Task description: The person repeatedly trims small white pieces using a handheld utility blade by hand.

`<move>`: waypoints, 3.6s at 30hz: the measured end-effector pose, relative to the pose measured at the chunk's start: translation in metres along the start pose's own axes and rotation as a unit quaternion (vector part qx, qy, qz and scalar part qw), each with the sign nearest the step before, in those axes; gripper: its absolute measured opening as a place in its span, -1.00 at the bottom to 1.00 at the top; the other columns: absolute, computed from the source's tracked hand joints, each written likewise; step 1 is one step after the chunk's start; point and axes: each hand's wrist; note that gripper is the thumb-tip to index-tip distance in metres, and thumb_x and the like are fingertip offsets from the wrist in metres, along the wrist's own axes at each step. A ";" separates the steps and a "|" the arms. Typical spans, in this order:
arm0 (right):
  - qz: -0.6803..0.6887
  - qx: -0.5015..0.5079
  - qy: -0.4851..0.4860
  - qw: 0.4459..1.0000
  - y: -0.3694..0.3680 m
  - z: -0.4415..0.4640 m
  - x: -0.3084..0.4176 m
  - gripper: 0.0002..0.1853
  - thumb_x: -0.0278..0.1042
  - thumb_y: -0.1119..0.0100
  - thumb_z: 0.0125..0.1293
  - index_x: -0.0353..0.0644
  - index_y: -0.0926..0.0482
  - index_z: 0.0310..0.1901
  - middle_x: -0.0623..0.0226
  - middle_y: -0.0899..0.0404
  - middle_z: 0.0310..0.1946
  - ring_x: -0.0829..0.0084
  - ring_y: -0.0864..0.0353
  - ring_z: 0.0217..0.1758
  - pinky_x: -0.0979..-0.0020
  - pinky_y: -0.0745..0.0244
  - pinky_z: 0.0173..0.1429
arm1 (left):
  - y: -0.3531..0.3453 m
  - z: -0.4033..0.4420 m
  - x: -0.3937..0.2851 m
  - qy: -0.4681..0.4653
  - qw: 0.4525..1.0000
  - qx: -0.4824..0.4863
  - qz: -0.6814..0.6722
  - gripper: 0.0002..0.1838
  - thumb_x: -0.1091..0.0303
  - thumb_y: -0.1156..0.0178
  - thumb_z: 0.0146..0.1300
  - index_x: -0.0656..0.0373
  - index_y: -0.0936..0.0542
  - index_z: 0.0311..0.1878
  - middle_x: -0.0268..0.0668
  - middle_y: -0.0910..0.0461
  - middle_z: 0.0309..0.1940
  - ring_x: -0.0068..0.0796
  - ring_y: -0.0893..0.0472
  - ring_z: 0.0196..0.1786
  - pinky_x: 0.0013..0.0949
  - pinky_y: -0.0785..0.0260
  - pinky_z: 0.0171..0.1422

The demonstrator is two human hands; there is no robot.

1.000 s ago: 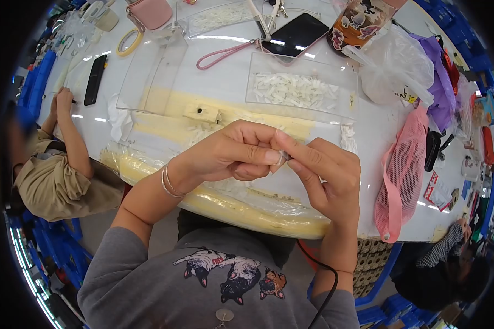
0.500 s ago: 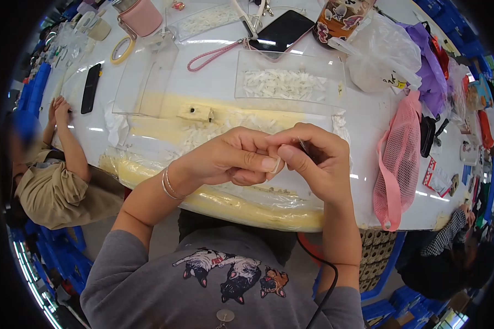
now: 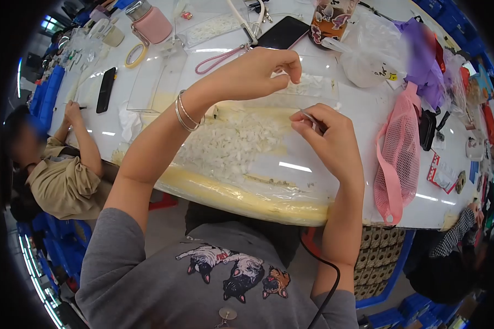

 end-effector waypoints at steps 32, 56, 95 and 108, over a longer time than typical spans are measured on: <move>0.108 -0.050 0.143 0.983 -0.032 -0.001 0.013 -0.83 -0.59 -0.43 0.19 -0.19 -0.70 -0.19 0.46 -0.62 -0.30 0.70 -0.31 -0.48 0.62 -0.16 -0.42 | -0.037 -0.094 -0.031 0.133 0.893 -0.034 -0.429 -0.76 0.22 -0.05 0.58 0.17 -0.51 -0.19 -0.40 -0.51 -0.59 -0.78 -0.26 -0.62 -0.61 -0.07 -0.51; -0.062 -0.048 0.281 0.957 -0.042 -0.003 0.019 -0.50 -0.46 -0.32 0.27 -0.23 -0.63 0.28 0.30 -0.46 -0.54 0.41 -0.44 -0.53 0.40 -0.30 -0.46 | -0.042 -0.104 -0.012 0.190 0.569 0.019 -0.800 -0.84 0.32 -0.07 0.52 0.18 -0.50 -0.19 -0.36 -0.39 -0.65 -0.74 -0.14 -0.68 -0.59 0.09 -0.63; -0.080 -0.067 0.257 0.961 -0.049 -0.003 0.021 -0.46 -0.58 -0.35 0.16 -0.15 -0.68 0.24 0.32 -0.39 -0.60 0.39 -0.42 -0.58 0.37 -0.30 -0.48 | -0.047 -0.109 -0.018 0.173 0.543 -0.003 -0.822 -0.89 0.37 -0.01 0.50 0.15 -0.45 -0.18 -0.32 -0.42 -0.60 -0.74 -0.14 -0.67 -0.59 0.07 -0.63; 0.091 -0.082 0.143 0.982 -0.045 -0.006 0.014 -0.66 -0.52 -0.38 0.29 -0.23 -0.70 0.11 0.48 -0.47 -0.43 0.70 -0.29 -0.47 0.58 -0.10 -0.42 | -0.046 -0.108 -0.027 0.205 0.635 -0.031 -0.744 -0.89 0.35 -0.06 0.49 0.14 -0.41 -0.19 -0.36 -0.41 -0.59 -0.70 -0.26 -0.59 -0.57 0.02 -0.55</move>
Point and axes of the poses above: each hand's wrist, its own z-axis towards the middle knuckle, its own y-axis out of the back of the hand, x = y × z
